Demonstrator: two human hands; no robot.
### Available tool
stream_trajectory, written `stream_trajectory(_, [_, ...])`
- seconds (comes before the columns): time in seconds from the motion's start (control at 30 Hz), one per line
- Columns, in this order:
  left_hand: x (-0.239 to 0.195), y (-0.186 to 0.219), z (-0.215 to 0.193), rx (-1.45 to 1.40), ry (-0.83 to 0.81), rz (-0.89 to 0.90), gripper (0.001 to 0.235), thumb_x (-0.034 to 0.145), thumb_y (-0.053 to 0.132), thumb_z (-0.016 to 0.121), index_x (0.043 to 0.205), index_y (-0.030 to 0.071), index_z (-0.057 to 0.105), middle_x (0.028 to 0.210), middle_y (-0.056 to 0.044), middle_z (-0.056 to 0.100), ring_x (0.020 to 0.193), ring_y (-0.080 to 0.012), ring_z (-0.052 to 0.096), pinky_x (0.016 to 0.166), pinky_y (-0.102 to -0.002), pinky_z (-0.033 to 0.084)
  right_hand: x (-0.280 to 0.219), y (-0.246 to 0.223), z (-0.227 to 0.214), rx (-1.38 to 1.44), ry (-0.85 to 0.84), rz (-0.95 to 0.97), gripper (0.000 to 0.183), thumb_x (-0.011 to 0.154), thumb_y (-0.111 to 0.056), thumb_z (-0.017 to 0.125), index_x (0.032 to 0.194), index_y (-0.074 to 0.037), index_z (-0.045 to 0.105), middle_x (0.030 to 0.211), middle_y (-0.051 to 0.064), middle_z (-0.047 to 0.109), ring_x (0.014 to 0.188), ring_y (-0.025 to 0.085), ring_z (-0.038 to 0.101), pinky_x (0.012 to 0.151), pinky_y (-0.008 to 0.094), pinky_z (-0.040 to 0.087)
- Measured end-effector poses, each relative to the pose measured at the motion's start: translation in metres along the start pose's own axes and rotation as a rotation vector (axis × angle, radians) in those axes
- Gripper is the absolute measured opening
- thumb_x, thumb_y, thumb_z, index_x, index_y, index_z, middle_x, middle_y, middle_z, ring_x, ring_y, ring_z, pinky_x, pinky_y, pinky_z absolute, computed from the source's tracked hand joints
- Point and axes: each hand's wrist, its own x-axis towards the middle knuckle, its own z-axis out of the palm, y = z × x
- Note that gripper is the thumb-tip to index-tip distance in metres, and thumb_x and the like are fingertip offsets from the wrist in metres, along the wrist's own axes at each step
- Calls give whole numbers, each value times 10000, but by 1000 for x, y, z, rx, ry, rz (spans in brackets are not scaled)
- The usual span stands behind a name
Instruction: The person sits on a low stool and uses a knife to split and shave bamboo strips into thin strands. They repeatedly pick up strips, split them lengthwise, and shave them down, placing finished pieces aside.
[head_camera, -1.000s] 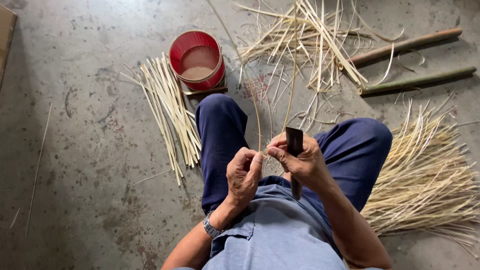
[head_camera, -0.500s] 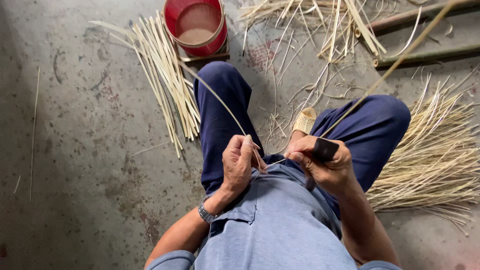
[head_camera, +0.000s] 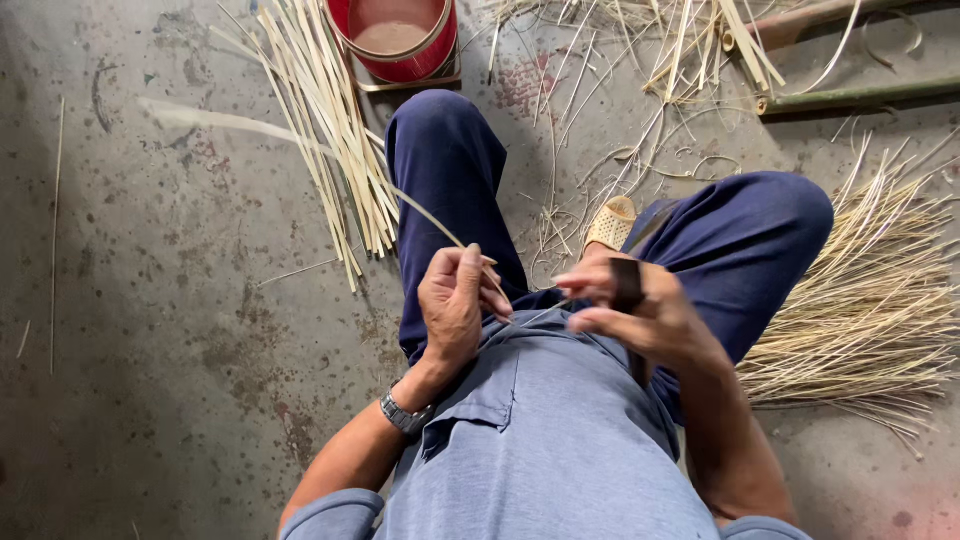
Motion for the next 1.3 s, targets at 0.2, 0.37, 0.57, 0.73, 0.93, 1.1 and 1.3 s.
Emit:
stream_trajectory(0.2, [2,2,8,202,-192,62,224,1136,194,552,1181,-18,611,855,-52,641,672,-93,589,599,-209,483,13,8,16,-42,-3,187,106,894,-60,784,1000,-52,787,871,24,727,659,119,597,601,284,485])
stream_trajectory(0.37, [-1,2,3,96,-478,-299,261,1112,189,557,1204,-28,668,917,-39,708,785,-98,694,689,-246,582,13,10,1,61,99,-4,97,951,-43,730,1047,-51,745,904,20,736,772,84,662,666,229,532])
stream_trajectory(0.57, [9,2,5,-130,-462,-438,172,1104,169,600,1107,3,645,832,-7,612,615,-43,502,529,-179,386,13,9,-8,75,141,52,97,957,-41,726,1049,-41,755,820,4,696,682,48,589,587,212,474])
stream_trajectory(0.73, [17,-7,14,-184,-322,-447,216,1106,238,538,1029,38,567,777,-25,577,509,-78,478,439,-205,362,8,14,-5,152,178,71,70,994,-48,709,1047,-35,751,807,8,693,614,14,513,528,195,413])
stream_trajectory(0.93, [24,-9,22,-89,-235,-275,195,1091,267,479,1082,80,535,701,4,506,427,-85,468,370,-230,365,5,18,-9,293,227,45,119,1026,-93,655,1082,-1,705,873,48,732,545,28,533,474,186,431])
stream_trajectory(1.1, [34,-1,33,142,-204,-147,210,1109,234,483,1120,53,587,694,16,509,465,-56,465,394,-207,346,11,17,-22,367,359,202,191,1031,-93,631,1168,36,668,863,74,707,526,34,517,456,187,409])
stream_trajectory(1.3, [41,6,81,560,-452,156,120,1090,124,565,1079,19,623,712,-8,561,580,-75,517,526,-240,450,29,24,-38,328,536,301,236,981,-67,664,1194,29,699,849,32,715,562,10,519,493,174,413])
